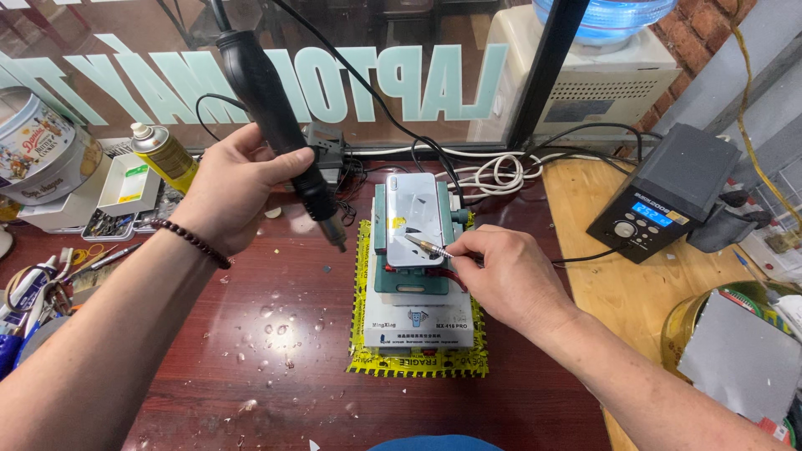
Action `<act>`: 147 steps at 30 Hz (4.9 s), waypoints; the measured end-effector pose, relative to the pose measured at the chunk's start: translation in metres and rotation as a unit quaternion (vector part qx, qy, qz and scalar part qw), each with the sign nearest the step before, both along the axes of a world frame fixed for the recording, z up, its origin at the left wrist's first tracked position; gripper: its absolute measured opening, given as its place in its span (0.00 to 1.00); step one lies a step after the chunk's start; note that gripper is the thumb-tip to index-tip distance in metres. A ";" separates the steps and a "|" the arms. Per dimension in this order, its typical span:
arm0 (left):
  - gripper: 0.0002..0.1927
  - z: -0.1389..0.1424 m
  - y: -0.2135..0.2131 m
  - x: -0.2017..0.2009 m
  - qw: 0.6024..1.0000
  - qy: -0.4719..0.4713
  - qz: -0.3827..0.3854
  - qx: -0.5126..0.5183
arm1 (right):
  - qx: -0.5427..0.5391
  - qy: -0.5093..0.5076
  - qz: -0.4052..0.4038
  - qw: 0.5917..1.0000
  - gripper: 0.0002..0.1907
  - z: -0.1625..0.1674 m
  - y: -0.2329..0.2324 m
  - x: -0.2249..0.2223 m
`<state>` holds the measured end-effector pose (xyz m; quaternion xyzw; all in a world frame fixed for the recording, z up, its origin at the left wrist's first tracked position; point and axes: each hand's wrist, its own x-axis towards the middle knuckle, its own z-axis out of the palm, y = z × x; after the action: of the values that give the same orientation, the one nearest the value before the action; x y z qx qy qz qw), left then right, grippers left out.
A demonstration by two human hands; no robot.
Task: The person holds a hot air gun over a phone clamped in a repair fixture, heating the screen while working a thin pry tool along the edge of the display. They continue heating and prying around the phone to separate the screen from the body.
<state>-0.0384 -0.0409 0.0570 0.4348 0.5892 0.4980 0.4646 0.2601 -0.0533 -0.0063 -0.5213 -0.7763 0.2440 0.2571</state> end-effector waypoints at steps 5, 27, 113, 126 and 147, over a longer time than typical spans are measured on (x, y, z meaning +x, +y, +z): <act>0.12 -0.011 0.018 0.025 0.994 -0.086 -0.015 0.060 | 0.017 -0.048 0.013 0.999 0.07 0.004 0.002 0.001; 0.16 -0.019 0.028 0.041 0.990 -0.070 -0.057 0.109 | -0.045 0.054 -0.013 0.997 0.09 -0.021 0.006 -0.002; 0.18 -0.006 0.027 0.047 0.997 -0.012 -0.036 0.068 | -0.329 0.267 -0.056 0.904 0.09 -0.034 0.015 -0.006; 0.16 -0.001 0.009 0.023 0.996 -0.045 -0.029 0.077 | -0.074 0.052 -0.018 0.996 0.11 -0.021 0.008 -0.009; 0.13 -0.019 -0.014 0.002 0.997 -0.058 -0.001 0.055 | -0.060 0.045 0.020 0.997 0.09 -0.003 0.002 -0.025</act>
<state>-0.0368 -0.0544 0.0375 0.4301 0.5327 0.5537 0.4740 0.2347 -0.0514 -0.0096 -0.5084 -0.7584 0.3184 0.2549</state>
